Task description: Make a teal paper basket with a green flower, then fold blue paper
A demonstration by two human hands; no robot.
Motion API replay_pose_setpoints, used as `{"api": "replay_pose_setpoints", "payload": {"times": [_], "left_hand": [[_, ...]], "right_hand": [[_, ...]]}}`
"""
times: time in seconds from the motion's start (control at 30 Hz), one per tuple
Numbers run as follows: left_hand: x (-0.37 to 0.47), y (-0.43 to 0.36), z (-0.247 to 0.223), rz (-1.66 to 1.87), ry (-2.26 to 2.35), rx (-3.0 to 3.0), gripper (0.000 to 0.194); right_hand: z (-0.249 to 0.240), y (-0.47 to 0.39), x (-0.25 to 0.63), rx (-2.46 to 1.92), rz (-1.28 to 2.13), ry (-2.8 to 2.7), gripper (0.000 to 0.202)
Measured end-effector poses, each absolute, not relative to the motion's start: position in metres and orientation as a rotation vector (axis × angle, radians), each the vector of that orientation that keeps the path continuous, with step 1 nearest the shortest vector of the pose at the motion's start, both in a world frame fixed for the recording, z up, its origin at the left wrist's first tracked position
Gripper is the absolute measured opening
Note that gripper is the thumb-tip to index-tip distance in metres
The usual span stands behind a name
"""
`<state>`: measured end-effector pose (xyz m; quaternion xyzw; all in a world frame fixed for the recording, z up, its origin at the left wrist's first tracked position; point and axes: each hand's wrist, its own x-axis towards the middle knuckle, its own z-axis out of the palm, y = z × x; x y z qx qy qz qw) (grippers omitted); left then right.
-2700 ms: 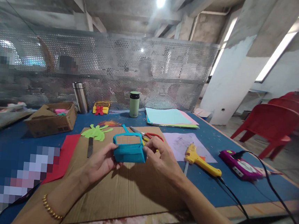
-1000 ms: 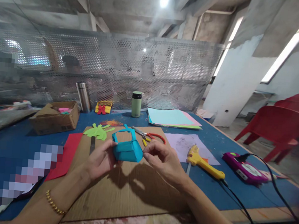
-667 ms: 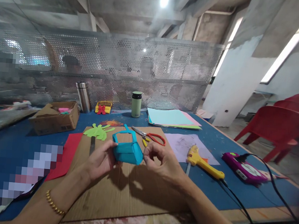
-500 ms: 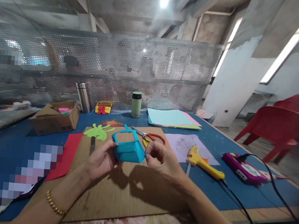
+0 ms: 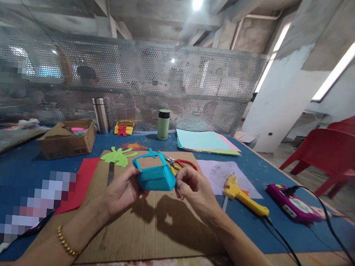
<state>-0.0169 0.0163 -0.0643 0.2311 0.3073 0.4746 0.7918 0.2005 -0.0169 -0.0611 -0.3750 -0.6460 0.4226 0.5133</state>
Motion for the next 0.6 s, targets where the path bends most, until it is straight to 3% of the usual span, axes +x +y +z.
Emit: {"api": "replay_pose_setpoints", "payload": {"times": [0.17,0.6], "left_hand": [[-0.0168,0.0167,-0.0608,1.054,0.715,0.471,0.012],[-0.0177,0.0163,-0.0655,1.040,0.715,0.511,0.005]], "right_hand": [[-0.0617,-0.0189,0.2096,-0.903,0.947,-1.566,0.011],[-0.0632,-0.0161,0.2047,-0.805,1.124,-1.633,0.034]]}}
